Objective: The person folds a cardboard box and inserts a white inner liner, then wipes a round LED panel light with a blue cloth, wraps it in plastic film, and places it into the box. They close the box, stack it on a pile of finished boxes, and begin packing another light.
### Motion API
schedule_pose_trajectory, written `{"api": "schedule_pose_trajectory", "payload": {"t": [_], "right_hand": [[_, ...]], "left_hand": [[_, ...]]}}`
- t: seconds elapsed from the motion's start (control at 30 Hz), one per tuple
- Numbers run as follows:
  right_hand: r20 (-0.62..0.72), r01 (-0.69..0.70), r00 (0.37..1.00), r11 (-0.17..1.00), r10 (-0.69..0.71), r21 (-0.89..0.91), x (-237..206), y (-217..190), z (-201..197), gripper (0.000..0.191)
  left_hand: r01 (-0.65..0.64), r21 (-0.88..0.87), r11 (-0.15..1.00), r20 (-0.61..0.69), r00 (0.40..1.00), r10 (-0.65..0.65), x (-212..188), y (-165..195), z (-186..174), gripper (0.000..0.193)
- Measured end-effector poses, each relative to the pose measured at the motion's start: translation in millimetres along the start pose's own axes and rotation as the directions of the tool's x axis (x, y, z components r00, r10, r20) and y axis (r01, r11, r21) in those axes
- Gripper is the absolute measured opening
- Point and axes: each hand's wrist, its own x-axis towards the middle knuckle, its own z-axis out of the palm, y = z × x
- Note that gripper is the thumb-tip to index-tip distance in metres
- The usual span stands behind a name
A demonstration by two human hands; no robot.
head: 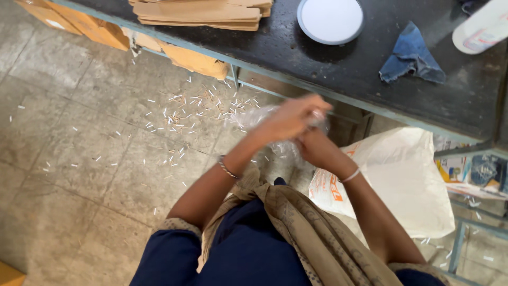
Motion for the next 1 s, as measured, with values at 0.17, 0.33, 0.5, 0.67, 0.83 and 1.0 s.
{"api": "schedule_pose_trajectory", "payload": {"t": [0.17,0.33,0.5,0.67,0.83,1.0], "right_hand": [[-0.202,0.044,0.974,0.791,0.101,0.61,13.1,0.5,5.9,0.045],[-0.269,0.153,0.949,0.507,0.164,0.848,-4.3,-10.7,-49.2,0.072],[-0.267,0.258,0.962,0.127,0.06,0.958,-25.8,7.5,-78.7,0.094],[-0.314,0.193,0.914,0.407,0.255,0.893,-27.6,33.8,-86.7,0.08],[-0.3,0.105,0.918,0.57,0.26,0.815,-34.3,43.3,-105.4,0.08],[-0.221,0.038,0.932,0.53,0.286,0.847,-37.1,53.4,-103.9,0.085]], "left_hand": [[-0.191,0.406,0.894,0.396,0.918,0.016,1.1,66.6,80.6,0.022],[-0.332,0.143,0.932,-0.337,0.87,0.361,-32.6,79.1,74.0,0.025],[0.101,-0.302,0.948,-0.633,0.722,-0.279,-32.6,19.2,32.6,0.055],[0.097,-0.646,0.757,-0.357,0.838,-0.413,-18.0,-18.3,59.9,0.047],[0.048,-0.773,0.633,-0.398,0.739,-0.543,-4.8,-7.8,61.5,0.043],[0.17,-0.616,0.769,-0.341,0.822,-0.456,20.8,4.5,59.7,0.042]]}}
